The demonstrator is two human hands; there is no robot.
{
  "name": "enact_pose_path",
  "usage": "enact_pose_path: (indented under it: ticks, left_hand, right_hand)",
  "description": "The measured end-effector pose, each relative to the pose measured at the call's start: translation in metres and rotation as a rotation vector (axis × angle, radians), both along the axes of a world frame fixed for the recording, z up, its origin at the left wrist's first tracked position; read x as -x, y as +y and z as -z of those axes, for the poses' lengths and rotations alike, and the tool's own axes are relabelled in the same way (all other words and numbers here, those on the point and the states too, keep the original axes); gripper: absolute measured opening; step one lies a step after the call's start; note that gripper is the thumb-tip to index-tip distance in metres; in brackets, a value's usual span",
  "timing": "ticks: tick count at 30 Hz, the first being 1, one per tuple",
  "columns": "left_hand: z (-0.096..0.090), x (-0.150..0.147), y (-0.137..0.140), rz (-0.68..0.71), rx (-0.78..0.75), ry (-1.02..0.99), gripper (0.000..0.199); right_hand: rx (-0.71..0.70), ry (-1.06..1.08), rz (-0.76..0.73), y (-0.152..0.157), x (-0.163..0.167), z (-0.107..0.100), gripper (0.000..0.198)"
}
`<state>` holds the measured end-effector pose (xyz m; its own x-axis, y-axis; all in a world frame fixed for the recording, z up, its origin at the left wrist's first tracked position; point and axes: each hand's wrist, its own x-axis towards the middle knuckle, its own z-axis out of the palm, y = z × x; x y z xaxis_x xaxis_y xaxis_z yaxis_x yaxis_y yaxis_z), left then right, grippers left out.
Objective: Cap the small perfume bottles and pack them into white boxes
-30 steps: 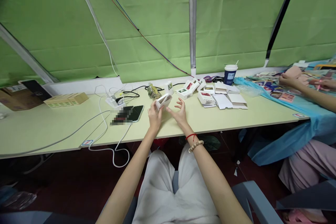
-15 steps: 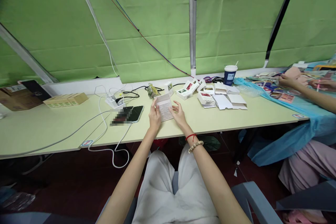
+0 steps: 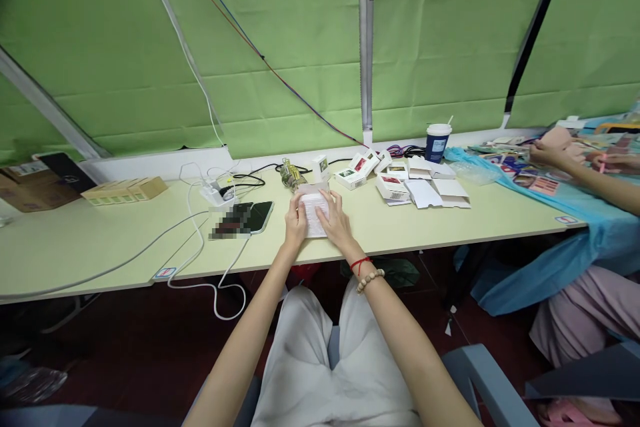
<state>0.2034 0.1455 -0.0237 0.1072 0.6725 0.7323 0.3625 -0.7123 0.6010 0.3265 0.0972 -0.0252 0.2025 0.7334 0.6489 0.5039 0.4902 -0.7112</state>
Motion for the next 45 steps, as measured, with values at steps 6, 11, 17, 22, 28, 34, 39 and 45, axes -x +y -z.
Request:
enact_pose_path:
  ticks: [6,11,17,22,28,34,39,45]
  left_hand:
    - [0.0,0.0,-0.001,0.051,0.065,-0.05,0.042]
    - [-0.001,-0.001,-0.002,0.173,0.195,-0.134,0.044]
    - [-0.002,-0.003,0.0,0.229,0.274,-0.182,0.044]
    - [-0.001,-0.003,0.003,0.227,0.3,-0.166,0.04]
    - [0.001,-0.002,0.004,0.228,0.322,-0.164,0.038]
    - [0.001,-0.002,0.004,0.249,0.337,-0.166,0.037]
    - [0.0,-0.002,0.003,0.256,0.343,-0.168,0.035]
    - [-0.003,-0.004,0.0,0.294,0.439,-0.247,0.031]
  right_hand:
    - [-0.046,0.1,0.006,0.003,0.001,0.001,0.05]
    - [-0.044,0.245,-0.021,0.008,-0.001,0.004,0.05]
    - [0.077,0.427,-0.072,0.014,-0.005,0.006,0.049]
    - [0.121,0.428,-0.069,0.016,-0.008,0.009,0.048]
    - [0.038,0.304,0.032,0.018,-0.008,0.011,0.039]
    - [0.026,0.297,0.003,0.019,-0.007,0.012,0.043]
    - [0.027,0.339,-0.045,0.02,-0.008,0.012,0.042]
    - [0.136,0.466,-0.114,0.017,-0.01,0.009,0.03]
